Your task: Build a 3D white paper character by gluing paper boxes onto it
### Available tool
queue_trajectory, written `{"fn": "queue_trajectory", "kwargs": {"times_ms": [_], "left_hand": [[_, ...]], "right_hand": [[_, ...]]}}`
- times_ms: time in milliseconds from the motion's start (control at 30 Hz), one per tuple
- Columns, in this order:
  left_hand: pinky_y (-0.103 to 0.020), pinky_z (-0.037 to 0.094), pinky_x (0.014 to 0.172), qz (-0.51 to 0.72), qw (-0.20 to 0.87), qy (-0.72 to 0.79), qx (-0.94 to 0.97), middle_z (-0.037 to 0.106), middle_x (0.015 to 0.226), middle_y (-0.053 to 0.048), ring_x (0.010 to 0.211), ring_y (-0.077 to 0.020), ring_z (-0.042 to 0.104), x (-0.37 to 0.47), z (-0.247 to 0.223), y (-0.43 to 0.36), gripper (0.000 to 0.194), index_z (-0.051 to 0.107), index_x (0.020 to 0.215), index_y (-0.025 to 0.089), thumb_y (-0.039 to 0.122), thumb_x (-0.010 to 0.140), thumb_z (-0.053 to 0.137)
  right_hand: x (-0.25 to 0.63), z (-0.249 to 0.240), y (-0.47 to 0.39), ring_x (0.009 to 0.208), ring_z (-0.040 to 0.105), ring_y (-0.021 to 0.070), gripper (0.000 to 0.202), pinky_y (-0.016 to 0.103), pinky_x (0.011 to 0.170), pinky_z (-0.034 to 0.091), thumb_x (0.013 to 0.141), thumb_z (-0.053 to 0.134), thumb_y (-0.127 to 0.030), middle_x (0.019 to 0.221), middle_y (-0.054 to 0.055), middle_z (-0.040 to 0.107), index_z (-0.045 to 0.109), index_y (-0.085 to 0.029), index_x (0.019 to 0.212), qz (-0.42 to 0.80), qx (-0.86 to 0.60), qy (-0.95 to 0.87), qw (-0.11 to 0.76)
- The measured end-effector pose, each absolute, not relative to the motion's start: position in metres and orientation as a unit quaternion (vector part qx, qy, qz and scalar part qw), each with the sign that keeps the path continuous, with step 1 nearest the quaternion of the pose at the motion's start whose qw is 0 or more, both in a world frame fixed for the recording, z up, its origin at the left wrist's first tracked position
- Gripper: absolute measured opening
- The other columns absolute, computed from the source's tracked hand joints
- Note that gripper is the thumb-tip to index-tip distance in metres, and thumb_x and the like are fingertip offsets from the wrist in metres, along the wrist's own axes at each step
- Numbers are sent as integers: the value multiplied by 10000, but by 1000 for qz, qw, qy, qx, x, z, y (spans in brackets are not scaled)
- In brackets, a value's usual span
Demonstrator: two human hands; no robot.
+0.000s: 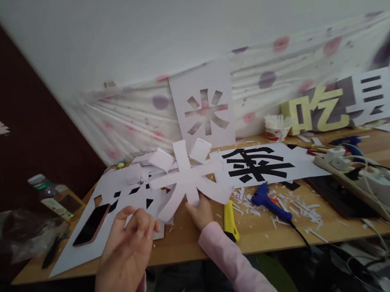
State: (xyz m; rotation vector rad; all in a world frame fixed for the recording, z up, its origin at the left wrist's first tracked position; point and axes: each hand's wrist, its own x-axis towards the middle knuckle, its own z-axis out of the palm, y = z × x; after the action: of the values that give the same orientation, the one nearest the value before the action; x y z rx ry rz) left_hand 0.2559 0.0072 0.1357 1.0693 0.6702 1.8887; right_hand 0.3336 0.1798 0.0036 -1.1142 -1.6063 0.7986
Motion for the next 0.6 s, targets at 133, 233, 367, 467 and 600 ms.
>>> {"fn": "queue_trajectory", "kwargs": {"times_ms": [133, 233, 367, 467, 600], "left_hand": [[-301, 450, 814, 756, 418, 286, 414, 486, 764, 6, 766, -135, 483, 242, 115, 9, 233, 581, 1125, 277, 220, 899, 576], [-302, 457, 806, 752, 429, 293, 406, 498, 773, 3, 772, -139, 493, 231, 99, 16, 263, 582, 1144, 290, 220, 891, 580], [-303, 448, 812, 743, 451, 311, 384, 511, 786, 3, 782, -141, 501, 223, 78, 32, 276, 577, 1159, 308, 250, 890, 595], [-312, 439, 850, 744, 432, 341, 380, 514, 785, 20, 779, -133, 498, 226, 69, 41, 349, 542, 1208, 354, 263, 884, 637], [-311, 433, 917, 733, 381, 408, 388, 587, 909, 10, 887, -131, 544, 238, 76, 44, 468, 426, 1316, 375, 237, 910, 614]], "right_hand": [[329, 22, 186, 901, 716, 297, 401, 334, 755, 543, 789, 626, -439, 975, 148, 755, 694, -130, 1035, 332, -501, -704, 380], [324, 31, 192, 852, 716, 350, 430, 367, 695, 522, 787, 621, -488, 909, 199, 748, 702, -100, 952, 307, -542, -723, 298], [323, 41, 199, 893, 696, 405, 413, 422, 742, 494, 795, 640, -440, 928, 264, 721, 684, -61, 954, 261, -574, -747, 213], [334, 56, 191, 913, 676, 406, 390, 437, 763, 470, 834, 631, -455, 925, 262, 707, 678, -76, 913, 221, -577, -765, 184], [363, 87, 157, 711, 624, 204, 334, 310, 652, 432, 981, 440, -442, 770, 65, 665, 596, -192, 823, 273, -462, -770, 344]]}}
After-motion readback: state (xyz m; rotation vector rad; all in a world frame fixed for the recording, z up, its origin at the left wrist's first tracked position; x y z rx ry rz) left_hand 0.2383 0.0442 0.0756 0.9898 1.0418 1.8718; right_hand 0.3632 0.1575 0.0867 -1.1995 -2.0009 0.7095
